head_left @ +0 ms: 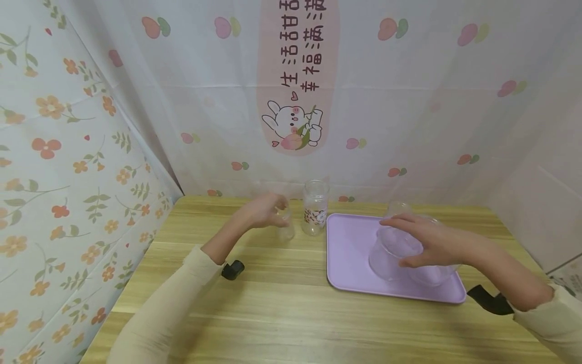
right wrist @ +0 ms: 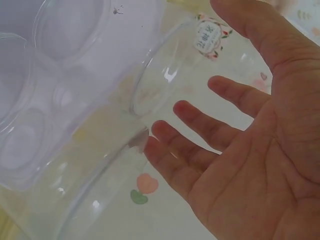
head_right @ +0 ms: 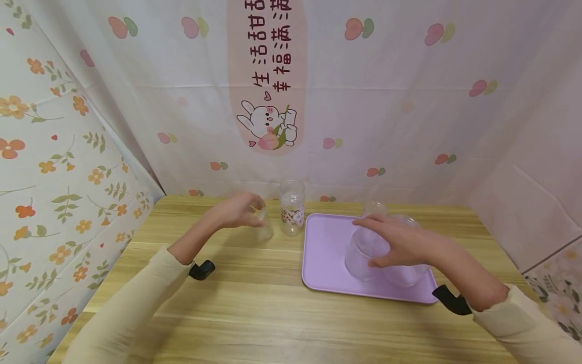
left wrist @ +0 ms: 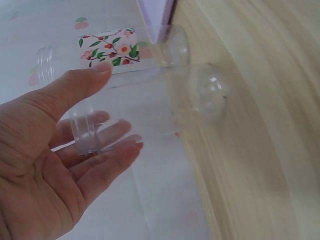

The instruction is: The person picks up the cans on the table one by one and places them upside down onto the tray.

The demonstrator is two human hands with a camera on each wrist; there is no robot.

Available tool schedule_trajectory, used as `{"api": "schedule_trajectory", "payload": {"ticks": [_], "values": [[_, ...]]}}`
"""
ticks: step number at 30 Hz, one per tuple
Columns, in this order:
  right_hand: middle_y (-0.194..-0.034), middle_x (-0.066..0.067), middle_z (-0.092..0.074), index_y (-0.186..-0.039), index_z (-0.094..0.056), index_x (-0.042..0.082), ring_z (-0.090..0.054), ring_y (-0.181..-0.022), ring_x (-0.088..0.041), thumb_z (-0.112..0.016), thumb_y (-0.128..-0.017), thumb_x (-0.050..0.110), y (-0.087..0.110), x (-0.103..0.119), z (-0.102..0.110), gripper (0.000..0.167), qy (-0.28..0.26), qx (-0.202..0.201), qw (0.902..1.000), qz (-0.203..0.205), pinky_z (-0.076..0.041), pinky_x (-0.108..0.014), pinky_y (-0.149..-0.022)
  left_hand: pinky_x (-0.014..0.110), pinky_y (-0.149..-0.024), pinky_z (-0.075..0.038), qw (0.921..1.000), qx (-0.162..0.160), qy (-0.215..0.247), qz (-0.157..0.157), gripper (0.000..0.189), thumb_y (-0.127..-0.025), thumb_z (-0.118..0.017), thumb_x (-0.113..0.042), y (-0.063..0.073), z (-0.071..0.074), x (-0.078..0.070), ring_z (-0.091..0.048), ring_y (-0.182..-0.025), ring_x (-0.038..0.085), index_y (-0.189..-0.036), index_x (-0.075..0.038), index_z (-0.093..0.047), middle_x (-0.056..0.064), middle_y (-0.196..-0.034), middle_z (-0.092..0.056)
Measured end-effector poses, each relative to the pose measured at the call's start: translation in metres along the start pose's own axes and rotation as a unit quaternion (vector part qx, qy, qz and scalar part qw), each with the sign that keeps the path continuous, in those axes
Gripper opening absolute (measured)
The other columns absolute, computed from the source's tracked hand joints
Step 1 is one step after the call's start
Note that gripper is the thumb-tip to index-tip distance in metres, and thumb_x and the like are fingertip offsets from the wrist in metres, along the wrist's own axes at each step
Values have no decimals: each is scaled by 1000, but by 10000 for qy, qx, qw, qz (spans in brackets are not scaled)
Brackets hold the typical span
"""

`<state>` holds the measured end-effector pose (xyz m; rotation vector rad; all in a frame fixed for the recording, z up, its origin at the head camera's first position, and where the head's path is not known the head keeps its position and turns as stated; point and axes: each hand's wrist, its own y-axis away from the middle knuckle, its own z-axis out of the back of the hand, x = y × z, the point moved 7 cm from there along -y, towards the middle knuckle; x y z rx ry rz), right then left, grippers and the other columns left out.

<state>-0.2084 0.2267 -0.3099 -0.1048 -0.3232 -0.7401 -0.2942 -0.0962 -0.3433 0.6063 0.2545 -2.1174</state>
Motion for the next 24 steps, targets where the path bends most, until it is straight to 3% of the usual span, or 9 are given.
{"api": "schedule_trajectory", "payload": {"ticks": [4, 7, 10, 15, 21, 24], "values": [[-145, -5, -49, -149, -46, 10, -49, -130, -32, -83, -87, 37, 6, -3, 3, 77, -12, -288, 9996, 9, -49, -55, -96, 45, -99, -50, 9992, -258, 299, 8, 49, -90, -80, -20, 10, -1, 6, -62, -116, 39, -126, 8, -61, 23, -124, -64], [-145, -3, -50, -149, -47, 12, -48, -132, -31, -84, -86, 35, 11, -6, 6, 77, 24, -548, 9985, 31, -46, -40, -103, 46, -99, -50, 9978, -464, 477, -26, 46, -90, -79, -18, 19, -3, 10, -61, -117, 39, -124, 7, -61, 22, -125, -63], [-143, -5, -53, -149, -47, 11, -53, -125, -27, -86, -85, 31, 17, -6, 11, 78, 50, -857, 9962, 166, -48, -32, -99, 46, -99, -51, 9961, -664, 573, -62, 40, -91, -78, -16, 28, -5, 14, -62, -116, 40, -121, 6, -62, 20, -124, -64], [-141, -6, -55, -150, -47, 12, -59, -113, -20, -89, -81, 25, 24, -8, 17, 82, 51, -1276, 9916, 225, -56, -42, -83, 46, -98, -52, 9940, -910, 611, 10, 44, -92, -78, -18, 39, -7, 18, -63, -115, 40, -124, 6, -61, 19, -126, -64], [-144, -9, -54, -149, -49, 8, -55, -120, -7, -90, -78, 12, 31, -15, 17, 83, -411, -1580, 9860, 333, -48, -18, -93, 49, -97, -52, 9899, -1133, 813, 244, 51, -91, -79, -18, 52, -10, 26, -61, -119, 41, -130, 7, -58, 21, -130, -62], [-144, -8, -53, -149, -48, 6, -52, -123, -1, -90, -76, 4, 34, -18, 17, 85, -706, -1740, 9816, 357, -44, -13, -96, 49, -95, -53, 9871, -1258, 929, 354, 53, -91, -79, -18, 58, -12, 32, -61, -118, 41, -133, 5, -58, 22, -131, -62]]}}
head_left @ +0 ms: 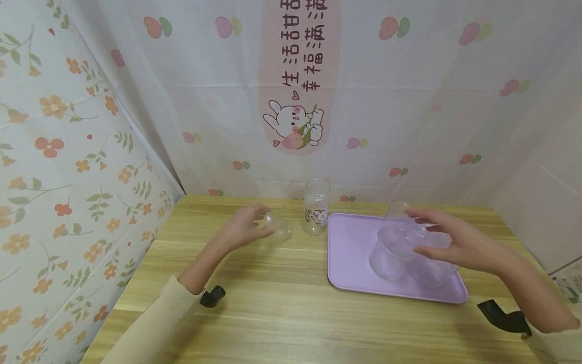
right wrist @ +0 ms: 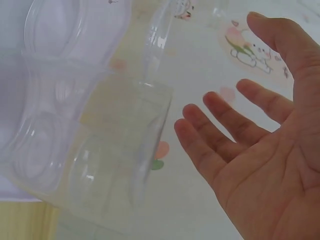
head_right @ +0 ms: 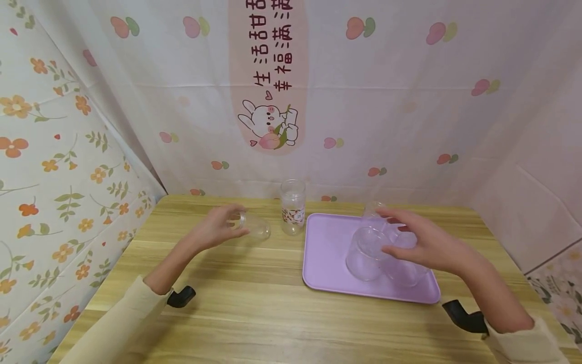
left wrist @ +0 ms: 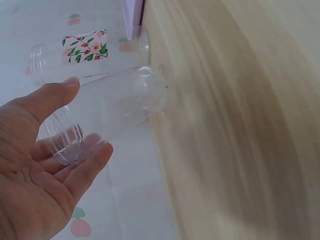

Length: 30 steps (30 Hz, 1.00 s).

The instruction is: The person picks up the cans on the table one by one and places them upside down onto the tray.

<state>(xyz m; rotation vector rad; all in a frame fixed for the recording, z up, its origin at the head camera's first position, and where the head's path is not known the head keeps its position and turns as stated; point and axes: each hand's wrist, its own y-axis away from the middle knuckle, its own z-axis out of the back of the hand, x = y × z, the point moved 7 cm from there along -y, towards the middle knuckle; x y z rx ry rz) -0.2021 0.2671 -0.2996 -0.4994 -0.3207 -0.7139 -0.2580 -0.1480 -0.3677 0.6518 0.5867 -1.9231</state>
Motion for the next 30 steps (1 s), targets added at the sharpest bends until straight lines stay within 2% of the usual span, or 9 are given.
{"api": "schedule_trajectory", "payload": {"ticks": [5, 8, 16, 21, 27, 30], "values": [[-144, 2, -54, -151, -47, 10, -52, -123, 1, -89, -75, -2, 4, -1, 0, 87, -191, -207, 9996, -48, -45, -14, -95, 48, -95, -53, 9991, -143, 361, 196, 56, -92, -78, -21, 12, 0, 11, -60, -120, 41, -139, 2, -56, 22, -136, -59], [-142, 4, -54, -150, -47, 10, -53, -123, -1, -88, -74, -6, 6, 0, 0, 88, -290, -310, 9991, -32, -46, -15, -95, 49, -95, -53, 9973, -239, 636, 283, 58, -92, -79, -19, 19, 0, 18, -59, -121, 42, -140, 2, -55, 23, -139, -57], [-139, 2, -57, -149, -48, 9, -55, -122, -5, -83, -75, -13, 9, -2, 0, 84, -606, -542, 9966, -146, -46, -15, -95, 48, -96, -52, 9888, -541, 1345, 360, 61, -90, -80, -15, 31, -1, 35, -55, -124, 45, -141, 4, -54, 25, -141, -54], [-138, -2, -57, -148, -47, 4, -55, -122, -8, -78, -77, -18, 12, -5, 0, 81, -830, -655, 9943, -135, -46, -17, -97, 47, -96, -52, 9845, -651, 1584, 380, 62, -90, -81, -18, 38, -1, 45, -56, -123, 44, -142, 3, -54, 22, -140, -56], [-138, -3, -57, -145, -47, -6, -56, -122, -9, -74, -78, -23, 19, -12, 2, 74, -1037, -881, 9905, -217, -47, -18, -97, 37, -93, -54, 9752, -797, 2036, 333, 60, -90, -80, -17, 44, 1, 51, -60, -121, 39, -141, 2, -55, 21, -136, -59], [-138, -4, -57, -145, -47, -6, -57, -122, -10, -71, -80, -23, 23, -15, 2, 71, -1141, -959, 9883, -327, -47, -18, -97, 32, -89, -56, 9699, -833, 2270, 300, 59, -90, -80, -15, 47, 3, 51, -60, -121, 37, -140, 3, -56, 23, -136, -59]]}}
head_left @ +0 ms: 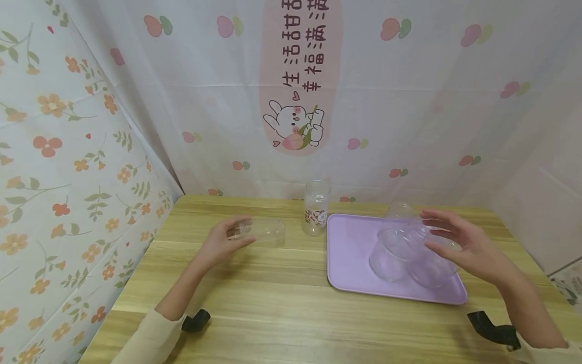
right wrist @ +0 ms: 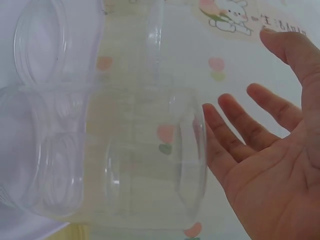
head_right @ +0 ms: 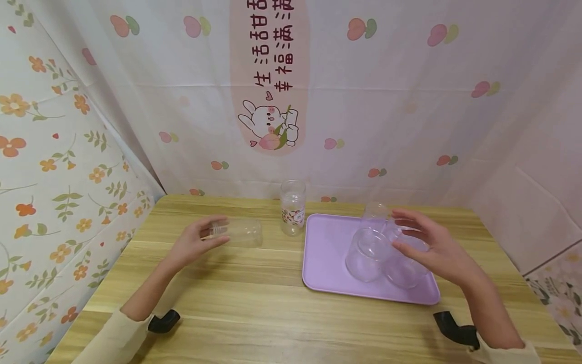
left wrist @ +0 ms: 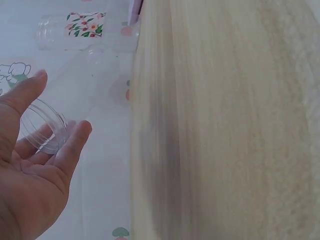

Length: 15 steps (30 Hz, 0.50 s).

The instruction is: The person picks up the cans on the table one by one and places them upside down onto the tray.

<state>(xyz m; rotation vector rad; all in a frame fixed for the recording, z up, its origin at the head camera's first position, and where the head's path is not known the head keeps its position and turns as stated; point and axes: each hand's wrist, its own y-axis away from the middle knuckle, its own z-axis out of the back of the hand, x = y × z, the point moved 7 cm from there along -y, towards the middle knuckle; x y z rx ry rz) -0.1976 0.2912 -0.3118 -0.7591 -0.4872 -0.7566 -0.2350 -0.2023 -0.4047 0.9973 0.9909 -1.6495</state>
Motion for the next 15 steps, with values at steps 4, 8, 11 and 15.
{"api": "schedule_trajectory", "payload": {"ticks": [4, 8, 11, 15], "values": [[-138, -6, -56, -145, -45, -9, -57, -122, -11, -66, -83, -25, 5, -3, 1, 67, -341, -117, 9993, -50, -47, -19, -97, 28, -83, -57, 9998, -11, 187, -69, 55, -91, -79, -12, 3, 2, -2, -62, -118, 37, -139, 4, -56, 24, -134, -60], [-139, -9, -55, -145, -42, -13, -57, -122, -13, -60, -84, -28, 8, -5, 2, 65, -757, -231, 9969, -20, -47, -20, -97, 28, -81, -57, 9994, -11, 344, -92, 54, -92, -78, -11, 5, 4, -5, -63, -117, 36, -139, 4, -56, 23, -134, -60], [-139, -10, -55, -145, -43, -12, -58, -122, -13, -60, -85, -28, 9, -6, 1, 65, -889, -318, 9955, -47, -48, -20, -96, 28, -82, -57, 9988, -11, 496, -48, 54, -92, -77, -11, 8, 4, -7, -62, -119, 34, -139, 3, -56, 22, -135, -59], [-139, -13, -55, -144, -42, -13, -57, -123, -16, -58, -84, -30, 9, -7, -1, 64, -1271, -375, 9912, 38, -48, -22, -97, 29, -84, -57, 9976, -8, 695, -47, 54, -92, -77, -10, 10, 4, -11, -60, -121, 33, -140, 3, -55, 22, -137, -59]]}}
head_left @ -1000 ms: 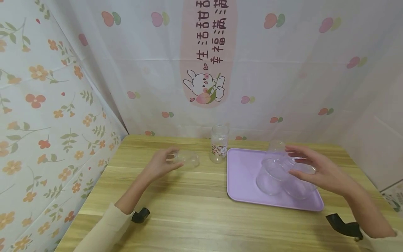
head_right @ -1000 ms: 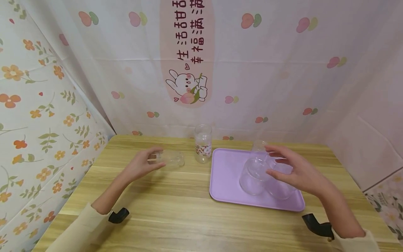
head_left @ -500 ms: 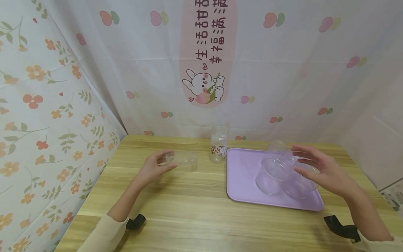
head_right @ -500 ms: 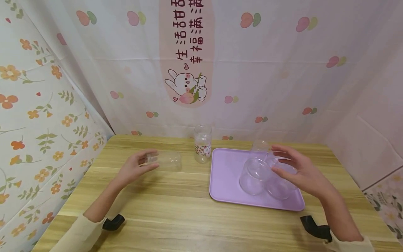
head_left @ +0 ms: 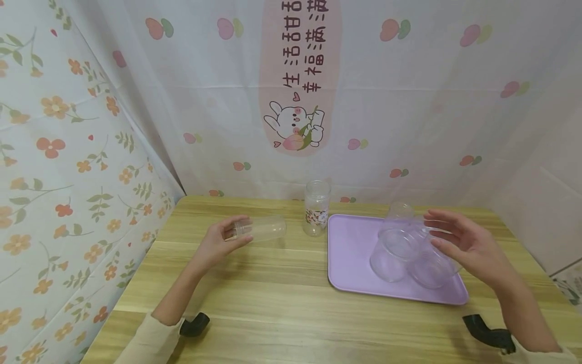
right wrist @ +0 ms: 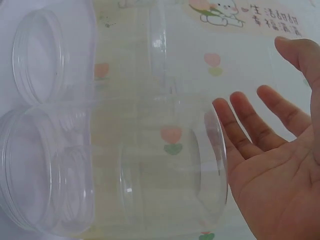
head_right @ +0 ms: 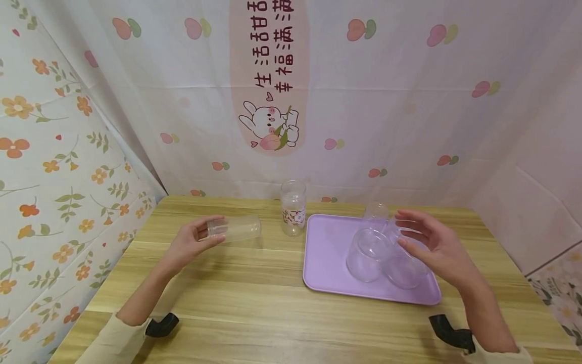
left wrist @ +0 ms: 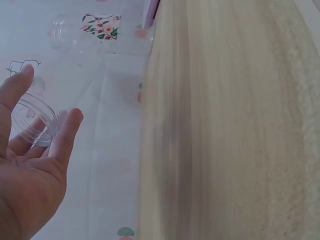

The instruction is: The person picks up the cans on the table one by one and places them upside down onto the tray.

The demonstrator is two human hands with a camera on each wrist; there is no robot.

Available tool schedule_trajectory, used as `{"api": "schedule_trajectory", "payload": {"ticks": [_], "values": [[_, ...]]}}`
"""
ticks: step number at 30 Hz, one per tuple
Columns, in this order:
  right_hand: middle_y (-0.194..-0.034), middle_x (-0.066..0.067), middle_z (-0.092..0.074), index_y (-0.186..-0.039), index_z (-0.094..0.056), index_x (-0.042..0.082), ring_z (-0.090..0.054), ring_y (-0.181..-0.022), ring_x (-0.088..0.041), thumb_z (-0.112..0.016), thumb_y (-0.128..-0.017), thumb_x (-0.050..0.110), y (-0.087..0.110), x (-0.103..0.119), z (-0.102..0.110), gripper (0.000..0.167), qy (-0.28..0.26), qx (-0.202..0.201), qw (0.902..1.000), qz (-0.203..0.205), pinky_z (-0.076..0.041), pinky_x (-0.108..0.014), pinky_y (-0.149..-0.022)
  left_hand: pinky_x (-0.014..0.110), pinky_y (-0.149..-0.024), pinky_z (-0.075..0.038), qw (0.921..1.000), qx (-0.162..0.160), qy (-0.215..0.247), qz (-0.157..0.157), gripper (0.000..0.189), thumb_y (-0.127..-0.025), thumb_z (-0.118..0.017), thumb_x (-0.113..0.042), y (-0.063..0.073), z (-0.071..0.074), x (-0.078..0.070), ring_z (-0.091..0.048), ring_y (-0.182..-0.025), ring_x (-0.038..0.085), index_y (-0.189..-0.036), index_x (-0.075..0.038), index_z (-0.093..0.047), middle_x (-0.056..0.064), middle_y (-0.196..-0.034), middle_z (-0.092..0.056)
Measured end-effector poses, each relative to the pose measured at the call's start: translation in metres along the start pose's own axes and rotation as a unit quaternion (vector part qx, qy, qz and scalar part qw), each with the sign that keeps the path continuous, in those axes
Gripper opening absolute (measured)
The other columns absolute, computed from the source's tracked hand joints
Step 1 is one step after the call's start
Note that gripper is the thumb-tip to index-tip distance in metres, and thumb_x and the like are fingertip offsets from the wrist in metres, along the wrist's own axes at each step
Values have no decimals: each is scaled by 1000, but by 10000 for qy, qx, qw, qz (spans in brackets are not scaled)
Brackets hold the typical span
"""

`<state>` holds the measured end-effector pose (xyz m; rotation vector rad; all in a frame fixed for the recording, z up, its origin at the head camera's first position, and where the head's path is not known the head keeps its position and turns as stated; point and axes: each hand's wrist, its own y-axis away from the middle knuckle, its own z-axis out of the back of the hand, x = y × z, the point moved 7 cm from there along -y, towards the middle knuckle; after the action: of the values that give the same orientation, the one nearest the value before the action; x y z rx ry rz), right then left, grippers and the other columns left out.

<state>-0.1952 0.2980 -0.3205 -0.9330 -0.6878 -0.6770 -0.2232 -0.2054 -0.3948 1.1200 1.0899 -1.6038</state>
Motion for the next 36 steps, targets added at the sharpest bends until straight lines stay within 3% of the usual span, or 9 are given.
{"api": "schedule_trajectory", "payload": {"ticks": [3, 10, 15, 22, 32, 36], "values": [[-139, -14, -55, -143, -41, -16, -57, -124, -18, -56, -83, -32, -1, -1, -2, 64, -319, 39, 9994, 102, -48, -23, -98, 30, -85, -57, 9998, 14, 177, -17, 53, -92, -77, -8, 0, -1, -2, -61, -122, 31, -140, 3, -55, 21, -136, -59], [-138, -14, -56, -142, -41, -17, -59, -122, -18, -57, -83, -32, -3, 0, -6, 62, -319, 51, 9995, 63, -49, -25, -96, 33, -87, -57, 9984, 80, 545, -86, 52, -92, -75, -2, 1, -3, -4, -63, -117, 23, -140, 4, -55, 23, -137, -58], [-136, -15, -57, -141, -42, -17, -58, -123, -20, -56, -85, -31, -5, 0, -8, 60, -494, 50, 9988, -55, -50, -28, -97, 33, -87, -57, 9979, 112, 611, -180, 51, -92, -74, -1, 1, -3, -4, -65, -115, 22, -139, 5, -55, 23, -136, -58], [-136, -14, -57, -140, -43, -16, -58, -122, -20, -57, -86, -29, -8, -1, -12, 58, -473, 67, 9987, -157, -50, -29, -97, 33, -85, -58, 9966, 219, 769, -175, 52, -92, -75, -1, 0, -8, -5, -63, -118, 32, -139, 5, -55, 23, -137, -58], [-137, -15, -56, -140, -44, -16, -58, -122, -22, -59, -85, -28, -11, -5, -18, 58, -480, 98, 9986, -220, -51, -33, -97, 33, -88, -57, 9951, 263, 871, -374, 49, -92, -73, 3, 1, -12, -9, -64, -116, 23, -138, 7, -55, 22, -134, -61], [-135, -20, -56, -138, -44, -18, -59, -121, -23, -58, -85, -30, -12, -4, -22, 57, -621, 146, 9980, -1, -51, -32, -96, 33, -87, -57, 9951, 272, 855, -404, 49, -92, -72, 4, 2, -13, -11, -65, -116, 23, -137, 6, -56, 21, -133, -61]]}}
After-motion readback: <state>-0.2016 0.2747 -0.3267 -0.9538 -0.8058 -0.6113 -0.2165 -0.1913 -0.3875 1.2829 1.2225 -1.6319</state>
